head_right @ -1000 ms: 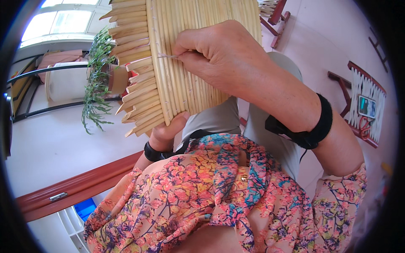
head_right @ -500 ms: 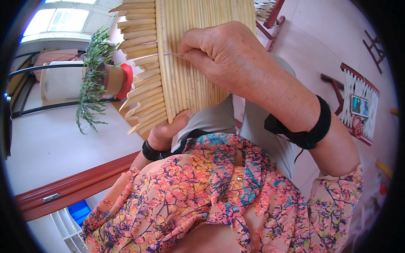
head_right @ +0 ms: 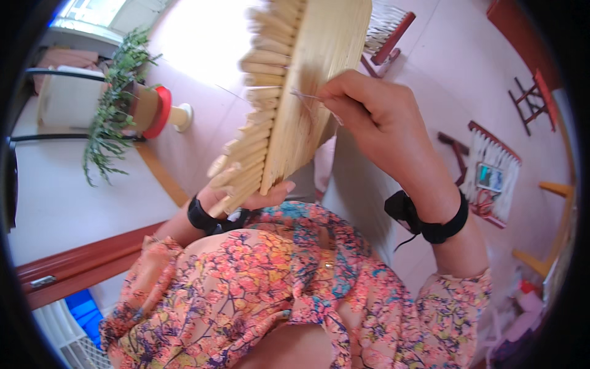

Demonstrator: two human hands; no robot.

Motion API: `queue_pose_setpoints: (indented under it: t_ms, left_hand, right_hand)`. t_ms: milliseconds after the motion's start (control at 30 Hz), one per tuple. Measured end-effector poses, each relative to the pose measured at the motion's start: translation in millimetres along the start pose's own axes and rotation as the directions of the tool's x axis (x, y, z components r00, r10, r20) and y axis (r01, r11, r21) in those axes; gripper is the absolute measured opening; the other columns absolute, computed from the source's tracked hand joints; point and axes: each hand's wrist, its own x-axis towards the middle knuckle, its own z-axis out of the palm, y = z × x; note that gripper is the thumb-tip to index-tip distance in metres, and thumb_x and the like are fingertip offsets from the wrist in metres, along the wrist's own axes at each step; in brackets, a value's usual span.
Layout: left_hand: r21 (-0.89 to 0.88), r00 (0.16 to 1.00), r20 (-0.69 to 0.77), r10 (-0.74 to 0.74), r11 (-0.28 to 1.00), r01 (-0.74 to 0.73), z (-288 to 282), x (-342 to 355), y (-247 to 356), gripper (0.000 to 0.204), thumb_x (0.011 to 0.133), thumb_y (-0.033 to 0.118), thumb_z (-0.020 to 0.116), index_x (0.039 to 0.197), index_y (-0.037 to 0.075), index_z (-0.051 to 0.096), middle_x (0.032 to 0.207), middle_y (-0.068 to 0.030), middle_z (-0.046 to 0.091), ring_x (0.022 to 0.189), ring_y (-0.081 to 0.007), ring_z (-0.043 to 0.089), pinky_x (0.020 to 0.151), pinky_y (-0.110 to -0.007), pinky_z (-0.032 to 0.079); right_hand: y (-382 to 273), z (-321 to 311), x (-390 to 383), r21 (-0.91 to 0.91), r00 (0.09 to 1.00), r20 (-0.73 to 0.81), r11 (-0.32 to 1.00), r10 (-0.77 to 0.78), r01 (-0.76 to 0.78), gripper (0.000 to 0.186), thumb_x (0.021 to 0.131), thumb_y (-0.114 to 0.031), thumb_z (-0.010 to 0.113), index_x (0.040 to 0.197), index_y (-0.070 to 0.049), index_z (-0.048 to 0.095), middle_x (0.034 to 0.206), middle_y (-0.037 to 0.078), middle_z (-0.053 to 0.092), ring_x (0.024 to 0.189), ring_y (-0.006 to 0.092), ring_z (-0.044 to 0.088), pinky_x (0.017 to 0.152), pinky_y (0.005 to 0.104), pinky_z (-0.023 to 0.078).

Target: The recorder is seen sewing or weaving together individual reeds or bamboo sticks to create a mat.

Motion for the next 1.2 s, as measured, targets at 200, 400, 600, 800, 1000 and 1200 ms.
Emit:
queue_pose_setpoints:
  t_ms: [200, 400, 600, 800, 1000, 1200]
  left_hand:
    - [-0.075, 0.987, 0.066, 0.145, 0.987, -0.14, 30.3, 10.9, -16.2, 0.092, 0.068, 0.034, 0.074, 0.135, -0.008, 0.028, 0.134, -0.0287, 0.033, 0.124, -0.0419, 0.037, 0.101, -0.043, 0.033]
    - [-0.123, 0.988, 0.046, 0.148, 0.982, -0.141, 28.0, 3.5, -10.8, 0.093, 0.067, 0.034, 0.075, 0.135, -0.008, 0.028, 0.133, -0.0278, 0.033, 0.124, -0.0419, 0.035, 0.102, -0.044, 0.031]
    - [-0.143, 0.986, -0.011, 0.164, 0.976, -0.164, 21.6, 0.4, -1.7, 0.09, 0.069, 0.033, 0.073, 0.135, -0.007, 0.028, 0.133, -0.0266, 0.033, 0.123, -0.0412, 0.035, 0.102, -0.044, 0.03]
    - [-0.159, 0.987, -0.03, 0.158, 0.974, -0.161, 18.6, -2.4, -10.4, 0.088, 0.069, 0.034, 0.073, 0.135, -0.007, 0.029, 0.131, -0.0256, 0.035, 0.121, -0.0402, 0.037, 0.102, -0.043, 0.031]
    - [-0.179, 0.99, -0.039, 0.139, 0.973, -0.143, 2.1, -4.5, -13.0, 0.088, 0.069, 0.035, 0.073, 0.134, -0.007, 0.031, 0.131, -0.0254, 0.035, 0.121, -0.0398, 0.037, 0.102, -0.043, 0.031]
    - [-0.169, 0.99, -0.047, 0.135, 0.975, -0.141, 4.2, -14.5, -21.1, 0.087, 0.07, 0.036, 0.072, 0.133, -0.007, 0.032, 0.13, -0.0251, 0.036, 0.121, -0.0398, 0.037, 0.102, -0.044, 0.03]
  right_hand:
    - [52.8, -9.5, -39.1, 0.066, 0.991, -0.039, 0.99, 0.129, -0.126, 0.018, 0.083, 0.006, 0.056, 0.099, 0.0, 0.063, 0.076, 0.001, 0.06, 0.067, 0.0069, 0.053, 0.059, 0.0205, 0.044]
    - [37.1, -9.6, -52.6, 0.094, 0.985, -0.08, 0.985, 0.154, -0.146, 0.016, 0.082, 0.004, 0.06, 0.096, -0.001, 0.064, 0.073, 0.001, 0.059, 0.062, 0.0061, 0.051, 0.055, 0.0202, 0.042]
    - [15.1, -14.7, -56.2, 0.055, 0.992, -0.035, 0.992, 0.118, -0.116, 0.017, 0.08, 0.005, 0.063, 0.096, -0.001, 0.065, 0.07, -0.001, 0.058, 0.059, 0.0047, 0.049, 0.052, 0.0192, 0.04]
    - [13.2, -7.3, -47.0, 0.034, 0.983, -0.085, 0.986, 0.165, -0.162, 0.021, 0.079, 0.005, 0.064, 0.099, -0.002, 0.067, 0.069, -0.001, 0.058, 0.057, 0.0039, 0.048, 0.051, 0.0187, 0.039]
    - [-0.7, -3.9, -30.7, 0.021, 0.982, -0.028, 0.982, 0.186, -0.186, 0.025, 0.078, 0.007, 0.063, 0.103, 0.002, 0.065, 0.072, 0.0, 0.061, 0.06, 0.004, 0.049, 0.053, 0.019, 0.04]
    - [-1.7, 6.6, -24.8, 0.028, 0.997, -0.022, 0.997, 0.076, -0.076, 0.028, 0.078, 0.009, 0.061, 0.105, 0.004, 0.064, 0.084, 0.005, 0.067, 0.069, 0.0065, 0.057, 0.06, 0.0193, 0.044]
